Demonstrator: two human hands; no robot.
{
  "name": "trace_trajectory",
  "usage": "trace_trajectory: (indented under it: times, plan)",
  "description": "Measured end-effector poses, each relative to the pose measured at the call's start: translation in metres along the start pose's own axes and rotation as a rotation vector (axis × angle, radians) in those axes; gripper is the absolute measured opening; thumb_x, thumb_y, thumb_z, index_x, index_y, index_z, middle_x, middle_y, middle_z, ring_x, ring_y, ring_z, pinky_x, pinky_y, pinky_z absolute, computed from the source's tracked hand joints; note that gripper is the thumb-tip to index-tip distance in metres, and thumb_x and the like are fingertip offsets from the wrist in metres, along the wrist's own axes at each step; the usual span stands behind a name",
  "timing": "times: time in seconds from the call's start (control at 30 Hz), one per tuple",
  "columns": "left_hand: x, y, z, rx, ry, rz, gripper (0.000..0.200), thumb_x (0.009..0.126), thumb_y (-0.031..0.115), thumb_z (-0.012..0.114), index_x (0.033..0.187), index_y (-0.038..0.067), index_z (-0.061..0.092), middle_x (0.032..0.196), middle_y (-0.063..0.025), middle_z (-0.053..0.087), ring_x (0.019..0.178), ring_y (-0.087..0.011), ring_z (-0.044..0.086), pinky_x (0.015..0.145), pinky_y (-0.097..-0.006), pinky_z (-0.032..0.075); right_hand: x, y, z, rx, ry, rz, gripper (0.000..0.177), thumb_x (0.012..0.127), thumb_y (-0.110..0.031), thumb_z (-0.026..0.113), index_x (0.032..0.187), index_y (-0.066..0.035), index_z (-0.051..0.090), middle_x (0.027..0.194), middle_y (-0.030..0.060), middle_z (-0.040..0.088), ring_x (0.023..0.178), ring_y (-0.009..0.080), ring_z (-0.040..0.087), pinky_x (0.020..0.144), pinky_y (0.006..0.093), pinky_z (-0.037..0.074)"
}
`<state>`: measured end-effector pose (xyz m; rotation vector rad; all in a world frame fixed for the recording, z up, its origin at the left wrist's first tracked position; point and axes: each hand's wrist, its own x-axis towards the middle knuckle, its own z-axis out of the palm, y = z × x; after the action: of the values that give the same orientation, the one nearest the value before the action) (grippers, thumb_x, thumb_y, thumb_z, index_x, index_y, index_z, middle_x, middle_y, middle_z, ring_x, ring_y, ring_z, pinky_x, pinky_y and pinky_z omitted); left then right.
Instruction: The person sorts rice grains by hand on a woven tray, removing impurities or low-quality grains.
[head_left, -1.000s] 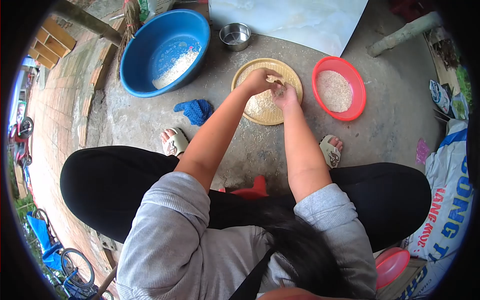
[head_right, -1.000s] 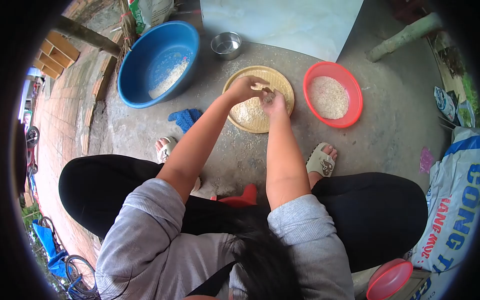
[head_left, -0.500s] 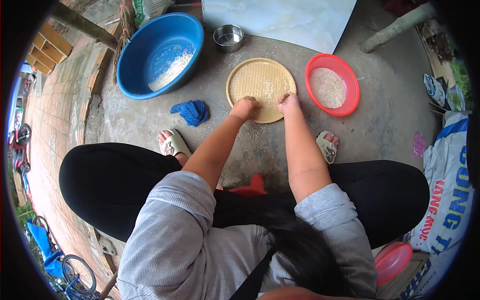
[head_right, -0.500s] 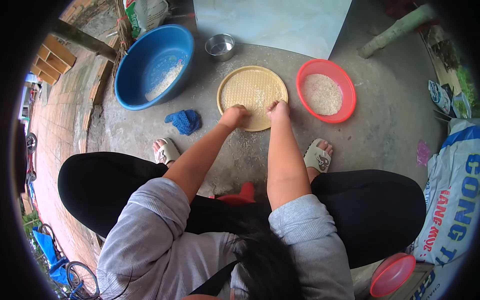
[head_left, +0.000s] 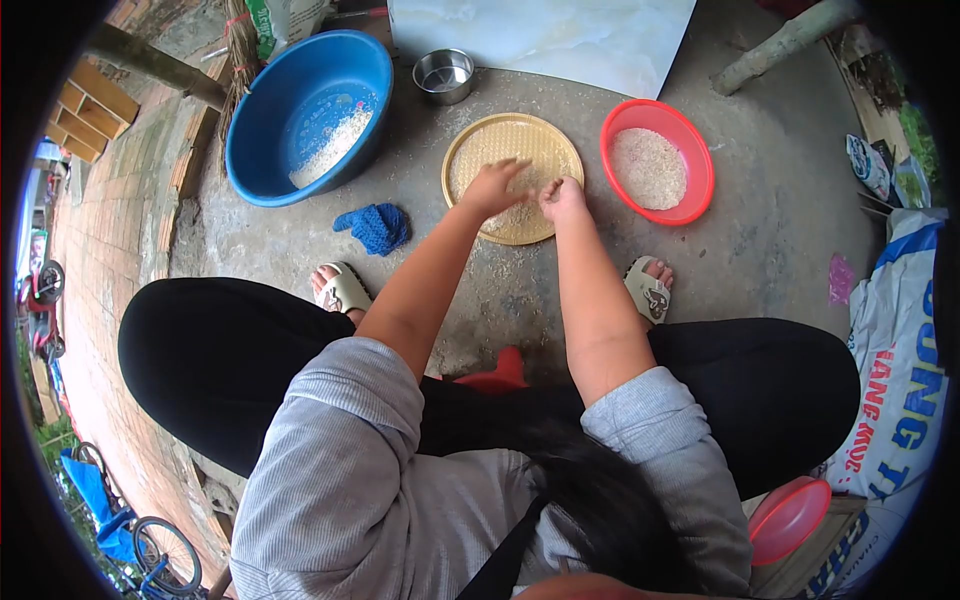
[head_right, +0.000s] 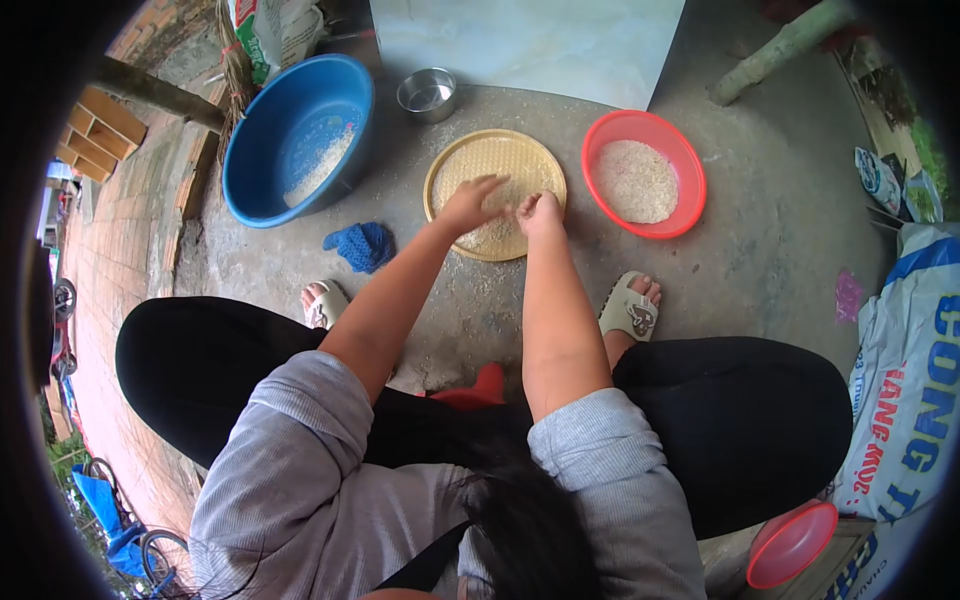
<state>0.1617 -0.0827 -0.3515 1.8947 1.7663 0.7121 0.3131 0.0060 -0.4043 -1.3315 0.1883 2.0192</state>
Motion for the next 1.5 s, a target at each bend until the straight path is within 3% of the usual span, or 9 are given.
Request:
trace_trajectory:
  times: [0.37,0.47,0.6,0.7,0.9,1.23,1.3,1.37,1.5]
  plan:
    - [-0.019,-0.029,0.007,0.046,-0.015,-0.075,0.013,0.071,0.008,0.067,0.084,0.010,0.070,0.078,-0.0055,0.066,0.073,-0.0244,0.064,0.071,-0.0325,0.051,-0.007,0.012,-0.008,-0.141,0.067,-0.059,0.021,0.090,-0.021,0.037,0.081,-0.005,0.049,0.064,0.0062,0.051,0.054,0.0187,0.051,0.050,0.0313,0.046]
    - [-0.001,-0.011,-0.011,-0.973,-0.015,-0.432,0.010,0.077,0.005,0.068,0.087,0.004,0.069,0.074,-0.0010,0.065,0.069,-0.0096,0.058,0.065,-0.0249,0.046,-0.016,0.016,0.007,-0.202,0.066,-0.031,0.022,0.090,-0.019,0.036,0.086,-0.003,0.051,0.071,0.0073,0.053,0.061,0.0199,0.054,0.055,0.0321,0.048]
    - [0.013,0.016,-0.038,-0.704,-0.187,-0.223,0.014,0.077,0.011,0.069,0.090,0.006,0.069,0.084,-0.0035,0.065,0.073,-0.0116,0.059,0.065,-0.0265,0.046,-0.013,0.033,0.023,-0.178,0.015,-0.135,0.021,0.084,-0.014,0.035,0.087,0.000,0.051,0.074,0.0100,0.052,0.065,0.0213,0.053,0.058,0.0305,0.047]
    - [0.012,0.026,-0.037,-0.444,0.134,-0.189,0.025,0.082,0.025,0.065,0.100,0.008,0.066,0.098,-0.0056,0.062,0.077,-0.0143,0.058,0.070,-0.0292,0.046,-0.011,0.033,0.037,-0.260,-0.064,-0.007,0.020,0.084,-0.016,0.037,0.083,-0.002,0.051,0.067,0.0056,0.050,0.058,0.0185,0.050,0.050,0.0290,0.044]
    - [0.020,0.006,-0.021,-1.925,0.280,-0.799,0.041,0.093,0.044,0.040,0.092,0.008,0.059,0.086,-0.0085,0.062,0.073,-0.0211,0.057,0.069,-0.0357,0.046,-0.051,0.089,0.100,-0.488,-0.106,-0.812,0.030,0.079,-0.017,0.045,0.056,0.002,0.051,0.059,0.0115,0.058,0.050,0.0193,0.055,0.048,0.0292,0.046]
    - [0.023,-0.044,-0.097,-2.323,0.568,-0.323,0.034,0.097,0.031,0.033,0.070,0.015,0.047,0.061,0.0054,0.044,0.056,-0.0088,0.041,0.059,-0.0234,0.039,-0.093,0.121,0.202,-0.633,-0.487,-0.795,0.031,0.091,-0.019,0.048,0.070,0.002,0.057,0.063,0.0061,0.059,0.052,0.0090,0.054,0.049,0.0230,0.046]
    - [0.018,-0.054,-0.128,-2.624,0.590,0.013,0.028,0.096,0.024,0.036,0.078,0.012,0.054,0.071,0.0021,0.056,0.066,-0.0084,0.054,0.066,-0.0256,0.046,-0.098,0.132,0.224,-0.685,-0.700,-0.721,0.028,0.091,-0.020,0.048,0.088,0.004,0.061,0.083,0.0126,0.065,0.077,0.0203,0.064,0.073,0.0288,0.050]
    - [0.011,-0.049,-0.156,-2.295,0.815,-0.134,0.027,0.096,0.024,0.037,0.093,0.007,0.057,0.092,-0.0074,0.061,0.085,-0.0168,0.060,0.080,-0.0289,0.048,-0.130,0.153,0.244,-0.584,-0.746,-0.871,0.022,0.091,-0.016,0.051,0.080,0.001,0.060,0.072,0.0044,0.059,0.063,0.0101,0.055,0.058,0.0216,0.045]
    - [0.004,-0.087,-0.172,-2.340,0.743,0.125,0.027,0.095,0.026,0.042,0.101,0.004,0.054,0.101,-0.0117,0.060,0.094,-0.0233,0.059,0.087,-0.0347,0.047,-0.140,0.166,0.263,-1.246,-1.034,-1.245,0.024,0.092,-0.018,0.046,0.104,-0.003,0.061,0.107,0.0153,0.058,0.106,0.0276,0.050,0.090,0.0336,0.038]
